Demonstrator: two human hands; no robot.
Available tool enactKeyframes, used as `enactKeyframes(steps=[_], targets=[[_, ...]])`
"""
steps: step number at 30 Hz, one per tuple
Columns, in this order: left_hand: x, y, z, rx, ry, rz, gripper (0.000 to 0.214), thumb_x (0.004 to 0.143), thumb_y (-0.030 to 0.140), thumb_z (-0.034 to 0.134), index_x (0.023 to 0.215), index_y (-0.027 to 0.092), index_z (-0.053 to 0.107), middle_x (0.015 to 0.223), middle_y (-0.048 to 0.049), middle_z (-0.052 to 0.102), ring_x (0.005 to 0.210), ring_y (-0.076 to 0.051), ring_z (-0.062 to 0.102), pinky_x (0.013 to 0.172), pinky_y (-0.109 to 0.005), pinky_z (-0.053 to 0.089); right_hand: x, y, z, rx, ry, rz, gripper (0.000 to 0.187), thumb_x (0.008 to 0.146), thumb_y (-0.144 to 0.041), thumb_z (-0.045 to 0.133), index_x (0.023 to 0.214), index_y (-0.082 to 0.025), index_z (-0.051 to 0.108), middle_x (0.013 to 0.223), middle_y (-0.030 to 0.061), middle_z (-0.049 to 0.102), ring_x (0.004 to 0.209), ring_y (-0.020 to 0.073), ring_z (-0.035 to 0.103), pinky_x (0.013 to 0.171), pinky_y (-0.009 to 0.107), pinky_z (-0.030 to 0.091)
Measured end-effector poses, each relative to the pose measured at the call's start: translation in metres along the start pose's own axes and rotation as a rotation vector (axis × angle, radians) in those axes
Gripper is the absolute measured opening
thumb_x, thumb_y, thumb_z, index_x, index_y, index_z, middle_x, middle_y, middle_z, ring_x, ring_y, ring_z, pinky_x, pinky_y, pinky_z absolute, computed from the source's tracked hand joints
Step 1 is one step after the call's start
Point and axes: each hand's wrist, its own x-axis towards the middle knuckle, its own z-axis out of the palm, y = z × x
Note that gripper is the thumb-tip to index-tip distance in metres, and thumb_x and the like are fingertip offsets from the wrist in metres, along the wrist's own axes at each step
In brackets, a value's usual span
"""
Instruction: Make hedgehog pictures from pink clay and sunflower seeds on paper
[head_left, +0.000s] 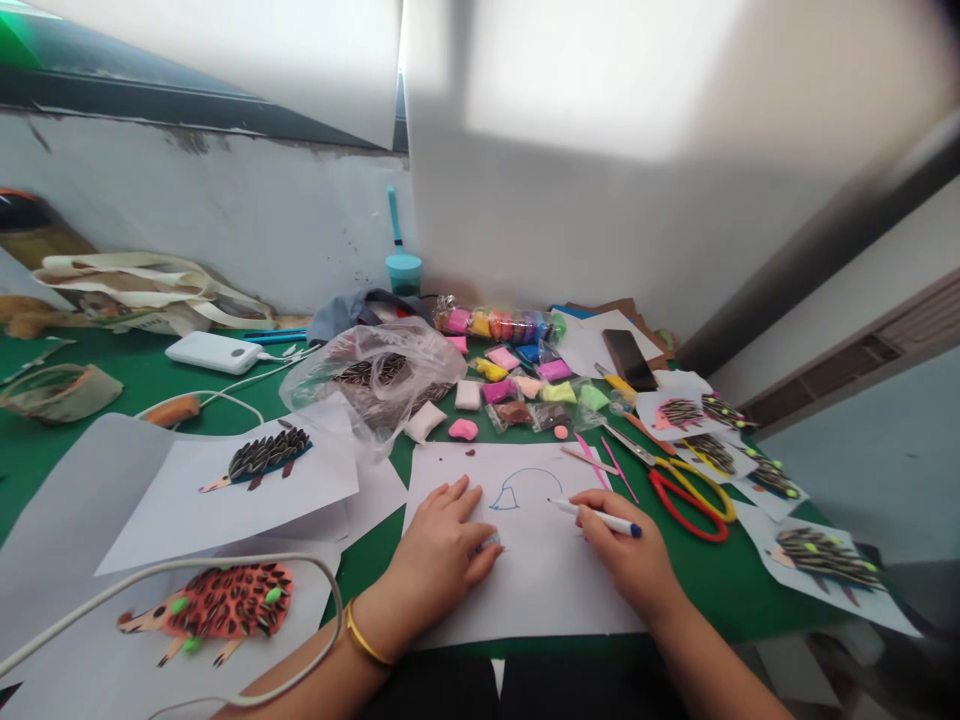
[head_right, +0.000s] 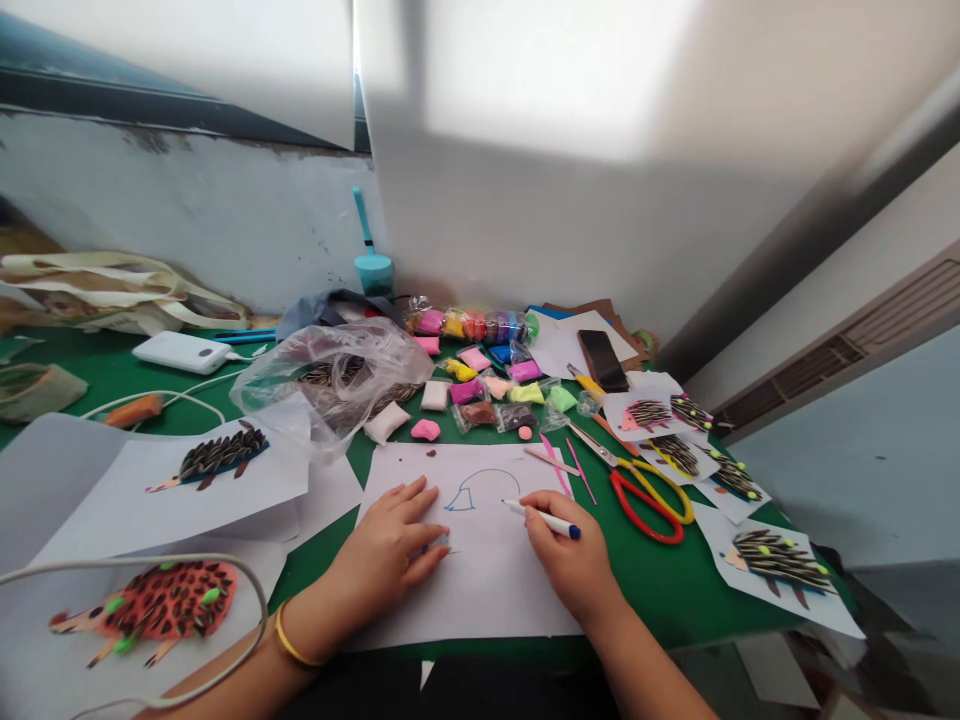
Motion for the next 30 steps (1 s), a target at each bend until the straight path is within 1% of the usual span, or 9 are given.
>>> enactKeyframes(steps=[4,8,14,20,25,30], targets=[[0.001,0.001,-0.002,0.006,-0.018,-0.008,0.015,0.084,0.030,0.065,0.094,0.027,0.076,0.128,-0.0121,0.061,0.125,-0.038,0.052,0.102,-0.059,0.043,-0.003,-0.003,0.013,0.058,-0.163,0.006,0.024,0.084,-0.040,0.057,0.092,-0.022,0.071,0.085,0.0048,0.073,0.076,0.0224,0.068,0.067,0.030,0.052],[0.001,0.002,-0.003,0.007,-0.029,-0.015,0.015,0.084,0.030,0.065,0.094,0.026,0.076,0.128,-0.0125,0.061,0.126,-0.038,0.051,0.102,-0.058,0.042,-0.003,-0.003,0.022,0.082,-0.212,0.007,0.025,0.085,-0.040,0.057,0.096,-0.021,0.071,0.095,0.0070,0.073,0.085,0.0242,0.068,0.073,0.033,0.054],[0.001,0.002,-0.002,0.004,-0.025,-0.012,0.015,0.084,0.030,0.065,0.095,0.026,0.076,0.128,-0.0121,0.061,0.125,-0.038,0.051,0.102,-0.059,0.042,0.000,-0.001,0.024,0.118,-0.229,0.028,0.027,0.085,-0.040,0.058,0.099,-0.021,0.070,0.100,0.0085,0.072,0.088,0.0251,0.068,0.074,0.034,0.055],[0.001,0.001,-0.002,0.005,-0.043,-0.022,0.016,0.086,0.032,0.064,0.095,0.026,0.076,0.129,-0.0123,0.061,0.127,-0.037,0.050,0.103,-0.058,0.041,0.000,-0.003,0.023,0.122,-0.244,0.022,0.026,0.084,-0.040,0.059,0.098,-0.021,0.071,0.100,0.0084,0.072,0.089,0.0243,0.068,0.076,0.033,0.055],[0.001,0.001,-0.001,0.005,-0.046,-0.024,0.016,0.086,0.032,0.064,0.095,0.026,0.076,0.128,-0.0126,0.061,0.127,-0.037,0.050,0.103,-0.057,0.041,0.001,-0.002,0.020,0.081,-0.212,0.041,0.026,0.083,-0.040,0.059,0.096,-0.020,0.071,0.096,0.0072,0.073,0.087,0.0234,0.067,0.075,0.031,0.053],[0.001,0.001,-0.001,0.008,-0.047,-0.028,0.016,0.085,0.032,0.064,0.095,0.027,0.076,0.130,-0.0133,0.060,0.127,-0.038,0.050,0.103,-0.058,0.041,0.003,0.007,0.012,0.054,-0.154,0.085,0.026,0.082,-0.040,0.059,0.094,-0.021,0.071,0.090,0.0059,0.073,0.083,0.0230,0.067,0.071,0.030,0.051]])
